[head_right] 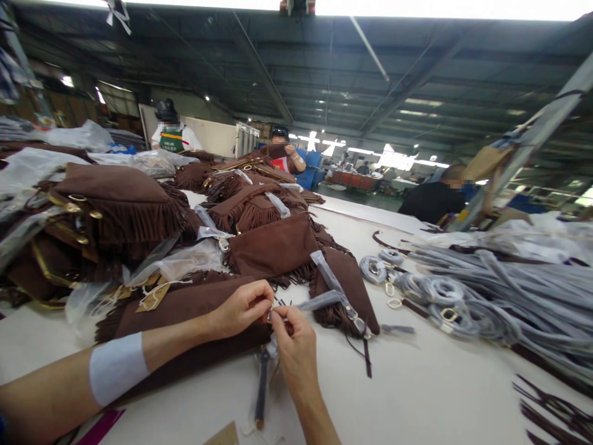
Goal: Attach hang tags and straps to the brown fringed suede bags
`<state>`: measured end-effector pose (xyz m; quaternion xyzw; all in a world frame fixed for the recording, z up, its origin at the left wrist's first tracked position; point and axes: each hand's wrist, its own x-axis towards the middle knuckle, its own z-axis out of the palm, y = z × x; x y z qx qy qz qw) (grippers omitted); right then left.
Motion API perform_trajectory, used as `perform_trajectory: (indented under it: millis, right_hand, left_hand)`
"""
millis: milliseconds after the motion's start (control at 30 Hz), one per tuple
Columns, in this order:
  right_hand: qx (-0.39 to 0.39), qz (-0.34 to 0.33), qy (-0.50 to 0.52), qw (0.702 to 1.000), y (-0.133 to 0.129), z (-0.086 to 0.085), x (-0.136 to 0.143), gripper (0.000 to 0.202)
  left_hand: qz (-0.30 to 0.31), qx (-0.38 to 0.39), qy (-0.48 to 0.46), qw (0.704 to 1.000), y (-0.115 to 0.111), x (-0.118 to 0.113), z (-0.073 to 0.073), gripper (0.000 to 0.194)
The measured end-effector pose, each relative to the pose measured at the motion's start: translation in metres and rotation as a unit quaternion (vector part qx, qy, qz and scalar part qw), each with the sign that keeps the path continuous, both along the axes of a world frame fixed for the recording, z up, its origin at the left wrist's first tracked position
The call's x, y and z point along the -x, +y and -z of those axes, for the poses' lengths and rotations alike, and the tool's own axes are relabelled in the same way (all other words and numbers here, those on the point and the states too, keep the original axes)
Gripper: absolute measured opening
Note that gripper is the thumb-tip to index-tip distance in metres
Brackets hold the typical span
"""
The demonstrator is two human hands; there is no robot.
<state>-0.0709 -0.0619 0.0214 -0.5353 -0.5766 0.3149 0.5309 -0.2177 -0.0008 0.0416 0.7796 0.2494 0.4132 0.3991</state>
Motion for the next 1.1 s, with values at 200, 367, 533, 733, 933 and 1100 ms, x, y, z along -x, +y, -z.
perform_trajectory:
  millis: [200,367,533,733,933,1100]
  right_hand:
    - [0.009,0.003,0.017,1.0,0.0,0.0,-0.001,0.03]
    - [0.015,0.015,0.034,0.999,0.0,-0.002,-0.003,0.031]
    - [0.024,0.022,0.06,0.998,-0.001,-0.006,-0.001,0.029]
    - [0.094,0.012,0.163,0.982,0.001,-0.001,-0.005,0.03]
    - [0.155,-0.071,0.301,0.938,-0.002,-0.013,-0.017,0.028]
    - [0.182,-0.177,0.299,0.92,-0.009,-0.019,-0.025,0.035]
  left_hand:
    - [-0.002,0.053,0.005,0.999,-0.002,0.0,0.001,0.007]
    - [0.039,0.078,0.049,0.995,-0.001,0.002,0.002,0.011]
    - [0.027,0.018,0.071,0.997,0.0,0.001,0.003,0.013]
    - [0.041,0.096,0.029,0.994,0.003,0.003,0.004,0.012]
    - [0.137,0.331,-0.081,0.93,0.014,0.005,0.005,0.021]
    - [0.165,0.422,-0.153,0.878,0.02,0.009,0.004,0.031]
